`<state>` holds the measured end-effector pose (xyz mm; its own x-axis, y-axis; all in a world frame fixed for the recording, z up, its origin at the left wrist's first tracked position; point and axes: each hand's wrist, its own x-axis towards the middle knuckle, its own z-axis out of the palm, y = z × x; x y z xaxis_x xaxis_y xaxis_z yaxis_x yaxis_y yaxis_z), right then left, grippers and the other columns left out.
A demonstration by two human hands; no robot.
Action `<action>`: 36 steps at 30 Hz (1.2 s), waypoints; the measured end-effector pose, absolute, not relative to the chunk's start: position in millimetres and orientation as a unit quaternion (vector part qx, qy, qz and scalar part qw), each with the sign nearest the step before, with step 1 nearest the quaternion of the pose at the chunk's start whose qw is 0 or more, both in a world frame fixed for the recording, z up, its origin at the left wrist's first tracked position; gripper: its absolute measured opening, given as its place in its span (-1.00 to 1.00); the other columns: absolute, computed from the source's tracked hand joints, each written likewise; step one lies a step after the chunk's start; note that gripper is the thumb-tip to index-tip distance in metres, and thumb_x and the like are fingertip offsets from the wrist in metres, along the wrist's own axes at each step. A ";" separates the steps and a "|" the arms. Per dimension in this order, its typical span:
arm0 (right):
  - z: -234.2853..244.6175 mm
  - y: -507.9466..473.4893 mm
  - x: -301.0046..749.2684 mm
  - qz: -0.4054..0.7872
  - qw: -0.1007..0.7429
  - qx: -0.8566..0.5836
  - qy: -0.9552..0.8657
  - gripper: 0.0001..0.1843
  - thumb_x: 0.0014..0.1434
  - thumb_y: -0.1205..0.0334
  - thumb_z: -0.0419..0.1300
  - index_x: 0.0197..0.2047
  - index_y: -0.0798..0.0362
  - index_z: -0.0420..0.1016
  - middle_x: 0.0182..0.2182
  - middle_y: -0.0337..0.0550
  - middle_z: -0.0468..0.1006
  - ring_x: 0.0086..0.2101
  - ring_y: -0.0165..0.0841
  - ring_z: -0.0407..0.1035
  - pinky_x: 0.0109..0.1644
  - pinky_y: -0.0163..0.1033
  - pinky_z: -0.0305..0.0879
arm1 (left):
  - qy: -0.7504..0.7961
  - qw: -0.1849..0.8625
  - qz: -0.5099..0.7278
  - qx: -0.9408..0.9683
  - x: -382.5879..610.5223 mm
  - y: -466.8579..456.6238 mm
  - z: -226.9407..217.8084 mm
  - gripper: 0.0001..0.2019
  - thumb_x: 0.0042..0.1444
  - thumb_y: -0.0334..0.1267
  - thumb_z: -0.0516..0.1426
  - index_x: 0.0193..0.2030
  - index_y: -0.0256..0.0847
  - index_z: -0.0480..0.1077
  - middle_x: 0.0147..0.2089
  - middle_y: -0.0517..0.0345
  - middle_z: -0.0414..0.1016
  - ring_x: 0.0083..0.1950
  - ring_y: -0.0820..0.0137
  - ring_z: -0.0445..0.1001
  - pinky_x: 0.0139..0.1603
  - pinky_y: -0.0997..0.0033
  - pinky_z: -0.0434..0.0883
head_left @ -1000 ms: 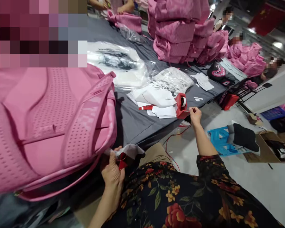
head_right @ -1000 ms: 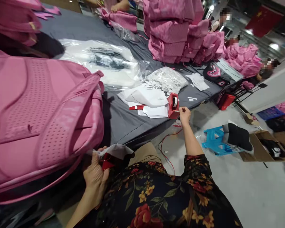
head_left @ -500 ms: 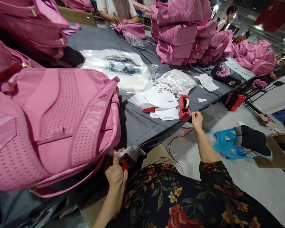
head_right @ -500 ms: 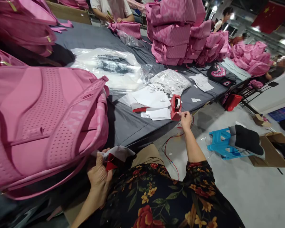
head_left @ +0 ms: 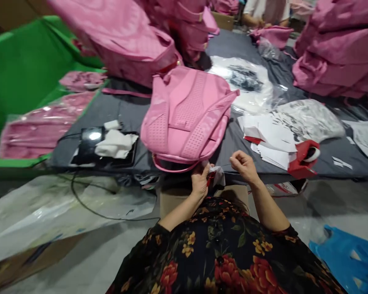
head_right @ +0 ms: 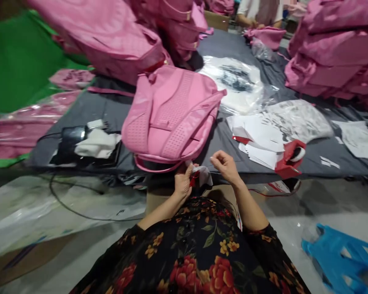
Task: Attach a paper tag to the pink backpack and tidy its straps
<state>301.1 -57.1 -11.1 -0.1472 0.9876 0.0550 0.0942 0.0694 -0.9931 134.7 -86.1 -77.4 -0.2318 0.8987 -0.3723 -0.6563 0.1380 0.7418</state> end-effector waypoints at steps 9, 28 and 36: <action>-2.0 -26.0 247.8 0.173 0.169 -0.451 -0.859 -0.75 0.40 0.14 0.18 -0.33 0.04 0.45 -0.42 -0.20 0.54 -0.41 -0.42 0.31 -0.33 -0.32 0.00 | 0.411 0.597 0.671 0.158 133.6 -83.3 -93.0 -0.34 -0.28 0.09 0.52 -0.05 -0.22 0.59 0.01 -0.02 0.65 -0.05 0.25 0.61 0.05 0.29 0.52; -7.9 -29.9 255.4 0.198 0.098 -0.514 -0.829 -0.85 0.39 0.22 0.15 -0.16 0.03 0.54 -0.25 -0.09 0.66 -0.30 -0.34 0.46 -0.28 -0.32 0.09 | 0.433 0.620 0.643 0.120 124.6 -81.1 -92.2 -0.54 -0.24 0.03 0.47 -0.27 -0.24 0.60 -0.26 0.04 0.68 -0.17 0.20 0.65 -0.05 0.23 0.54; -40.4 -20.2 248.7 0.293 0.103 -0.506 -0.804 -0.81 0.29 0.34 0.10 -0.16 0.12 0.55 -0.30 -0.05 0.60 -0.30 -0.33 0.42 -0.18 -0.30 0.23 | 0.455 0.586 0.656 0.138 118.3 -75.2 -97.7 -0.63 -0.28 -0.10 0.48 -0.30 -0.20 0.63 -0.25 0.07 0.70 -0.19 0.27 0.62 0.04 0.23 0.50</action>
